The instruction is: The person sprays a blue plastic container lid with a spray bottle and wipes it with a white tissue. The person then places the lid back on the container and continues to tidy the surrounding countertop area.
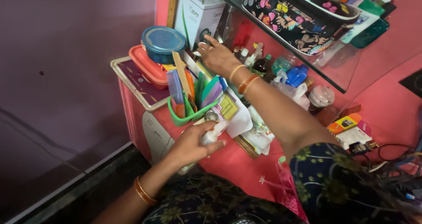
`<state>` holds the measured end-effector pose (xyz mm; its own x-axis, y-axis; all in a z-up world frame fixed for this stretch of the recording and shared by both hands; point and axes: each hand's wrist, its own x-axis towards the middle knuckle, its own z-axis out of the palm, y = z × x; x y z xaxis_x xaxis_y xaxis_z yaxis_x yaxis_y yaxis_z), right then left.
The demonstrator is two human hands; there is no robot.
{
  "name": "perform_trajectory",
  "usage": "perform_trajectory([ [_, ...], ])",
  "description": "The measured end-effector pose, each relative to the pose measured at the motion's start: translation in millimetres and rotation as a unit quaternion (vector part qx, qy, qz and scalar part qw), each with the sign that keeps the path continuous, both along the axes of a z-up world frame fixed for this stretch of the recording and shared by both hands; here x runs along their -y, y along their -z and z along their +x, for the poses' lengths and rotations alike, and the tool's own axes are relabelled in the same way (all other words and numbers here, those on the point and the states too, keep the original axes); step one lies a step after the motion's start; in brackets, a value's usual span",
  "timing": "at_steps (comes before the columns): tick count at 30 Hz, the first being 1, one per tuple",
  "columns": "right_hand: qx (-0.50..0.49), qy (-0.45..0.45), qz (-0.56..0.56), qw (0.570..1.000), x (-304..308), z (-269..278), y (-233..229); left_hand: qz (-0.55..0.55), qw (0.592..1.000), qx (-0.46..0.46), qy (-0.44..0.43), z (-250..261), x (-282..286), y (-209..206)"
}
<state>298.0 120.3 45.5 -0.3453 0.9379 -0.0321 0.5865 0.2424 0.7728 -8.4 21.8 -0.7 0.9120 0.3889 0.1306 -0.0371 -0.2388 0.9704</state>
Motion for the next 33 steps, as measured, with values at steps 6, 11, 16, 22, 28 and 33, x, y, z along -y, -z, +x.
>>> perform_trajectory([
  [6,-0.034,0.057,0.232,0.971,-16.5,-8.1,-3.0,0.019,1.0,0.016,-0.003,3.5,-9.2,-3.9],
  [11,-0.117,0.074,0.361,0.922,65.5,-11.9,-58.1,0.06,0.997,0.033,0.026,15.7,-6.8,-1.5],
  [16,-0.15,0.173,0.455,0.86,188.7,-2.2,-116.8,0.044,0.996,-0.004,0.076,31.7,2.4,2.2],
  [22,-0.025,0.178,0.506,0.844,317.9,-16.6,-123.7,0.046,0.993,-0.018,0.112,41.9,14.7,1.2],
  [28,-0.208,0.195,0.163,0.944,329.4,-52.3,-46.5,0.026,0.989,-0.04,0.137,47.8,17.2,-2.0],
  [33,0.016,0.185,0.213,0.959,364.6,-41.8,-71.9,0.028,0.986,-0.042,0.159,54.4,22.5,1.8],
])
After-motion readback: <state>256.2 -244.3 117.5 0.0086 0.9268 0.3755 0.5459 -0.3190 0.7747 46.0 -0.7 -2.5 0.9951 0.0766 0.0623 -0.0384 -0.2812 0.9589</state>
